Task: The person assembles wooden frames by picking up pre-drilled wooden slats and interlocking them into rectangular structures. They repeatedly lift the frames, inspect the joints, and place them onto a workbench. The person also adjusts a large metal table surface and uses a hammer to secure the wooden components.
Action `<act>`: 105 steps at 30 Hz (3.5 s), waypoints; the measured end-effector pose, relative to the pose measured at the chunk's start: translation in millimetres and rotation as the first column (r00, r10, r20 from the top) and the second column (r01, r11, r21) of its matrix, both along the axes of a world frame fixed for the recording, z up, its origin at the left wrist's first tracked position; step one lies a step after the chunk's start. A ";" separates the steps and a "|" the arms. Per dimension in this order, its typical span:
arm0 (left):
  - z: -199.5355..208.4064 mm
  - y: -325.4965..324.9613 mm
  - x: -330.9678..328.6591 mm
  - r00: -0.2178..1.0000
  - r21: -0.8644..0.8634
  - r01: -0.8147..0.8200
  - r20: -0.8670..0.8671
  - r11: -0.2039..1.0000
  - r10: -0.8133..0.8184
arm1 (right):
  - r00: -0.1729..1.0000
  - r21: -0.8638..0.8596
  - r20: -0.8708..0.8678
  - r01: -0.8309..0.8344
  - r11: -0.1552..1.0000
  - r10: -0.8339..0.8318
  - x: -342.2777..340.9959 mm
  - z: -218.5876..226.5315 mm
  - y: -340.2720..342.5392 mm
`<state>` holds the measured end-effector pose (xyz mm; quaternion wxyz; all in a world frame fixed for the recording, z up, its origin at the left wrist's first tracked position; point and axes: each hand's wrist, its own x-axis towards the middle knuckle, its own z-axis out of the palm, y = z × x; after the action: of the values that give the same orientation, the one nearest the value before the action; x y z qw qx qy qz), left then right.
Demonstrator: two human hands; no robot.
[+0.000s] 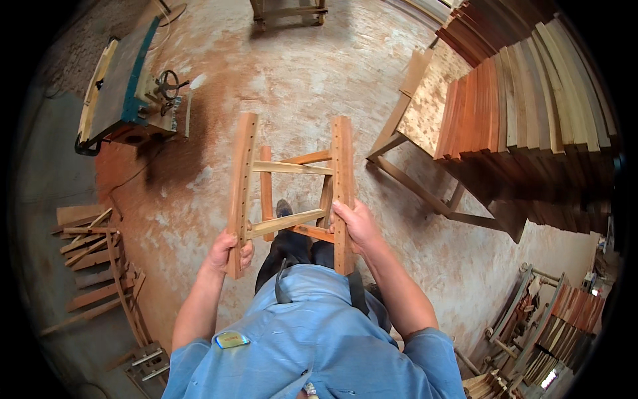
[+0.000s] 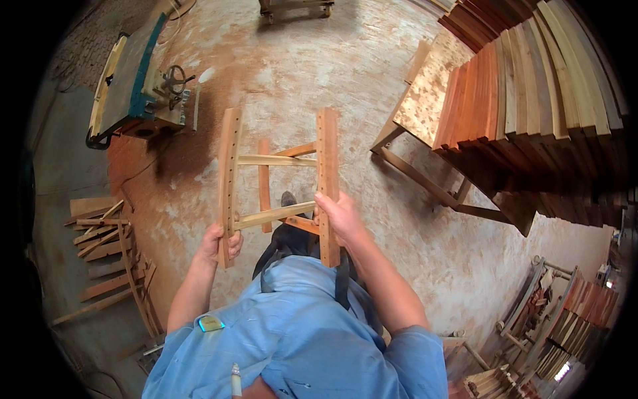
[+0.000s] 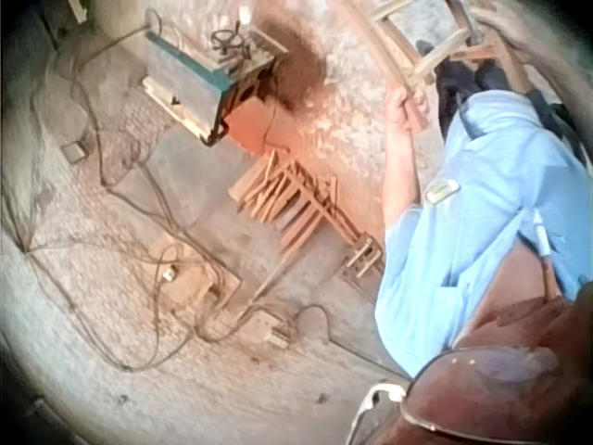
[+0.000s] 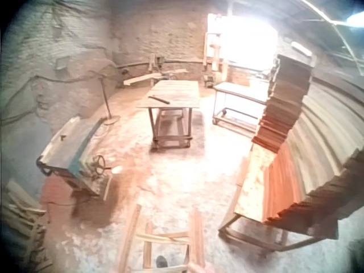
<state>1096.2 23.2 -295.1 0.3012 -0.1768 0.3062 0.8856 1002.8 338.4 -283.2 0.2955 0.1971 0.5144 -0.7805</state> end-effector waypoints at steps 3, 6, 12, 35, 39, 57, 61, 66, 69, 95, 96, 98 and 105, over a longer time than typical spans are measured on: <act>2.4 3.0 -6.5 1.000 -0.131 -0.010 -0.017 0.991 0.007 | 1.000 0.103 -0.001 0.001 0.995 -0.001 -0.3 -1.1 -5.7; 7.7 6.1 -13.9 1.000 -0.422 -0.018 -0.007 0.907 0.016 | 1.000 0.150 -0.014 -0.002 0.989 0.004 0.3 -1.4 -12.4; 13.8 39.4 -16.5 0.998 -0.751 0.042 0.063 0.659 0.009 | 0.996 0.270 -0.089 0.002 0.963 0.023 5.0 -6.5 -31.3; 19.2 68.3 0.3 0.998 -0.814 -0.050 -0.063 0.578 -0.003 | 0.985 0.154 -0.168 -0.021 0.988 0.047 7.8 -39.6 13.4; 15.8 59.6 6.2 0.997 -0.777 -0.065 -0.031 0.627 0.066 | 0.993 0.008 -0.087 -0.082 0.997 0.082 -6.1 -35.2 28.4; -13.5 52.2 -18.4 0.743 -0.590 -0.348 0.301 0.729 0.598 | 0.971 0.276 -0.237 0.041 0.960 0.027 11.1 -29.8 -12.1; -2.7 33.6 -7.1 0.891 -0.670 -0.287 0.074 0.684 0.447 | 0.975 0.318 -0.174 -0.076 0.945 0.137 -3.6 -8.7 -6.3; 9.5 24.1 -21.9 0.941 -0.749 -0.213 0.016 0.627 0.339 | 0.989 0.171 -0.138 -0.020 0.985 0.045 -7.8 -23.1 -5.4; 1.9 19.3 -13.8 0.939 -0.753 -0.208 0.025 0.625 0.344 | 0.989 0.125 -0.140 -0.029 0.992 0.046 -4.0 -33.6 6.0; 12.6 36.0 30.4 0.945 -0.826 -0.216 -0.044 0.521 0.324 | 0.997 0.045 -0.031 -0.075 0.996 0.077 10.1 -39.1 14.2; 13.7 31.4 31.9 0.935 -0.810 -0.223 -0.022 0.542 0.353 | 0.997 0.037 0.031 -0.073 0.997 0.072 8.1 -49.8 26.0; 18.5 24.3 33.0 0.917 -0.773 -0.233 0.028 0.590 0.399 | 0.997 -0.032 0.040 -0.069 0.997 0.070 2.0 -50.7 43.3; 15.1 44.2 38.9 0.926 -0.782 -0.214 0.029 0.586 0.377 | 0.989 0.121 0.089 -0.128 0.984 0.117 2.7 -33.1 31.9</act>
<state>1135.1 67.5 -280.0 0.0732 -0.4203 0.5876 0.6876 1005.5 370.3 -316.2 0.3508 0.2151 0.5613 -0.7181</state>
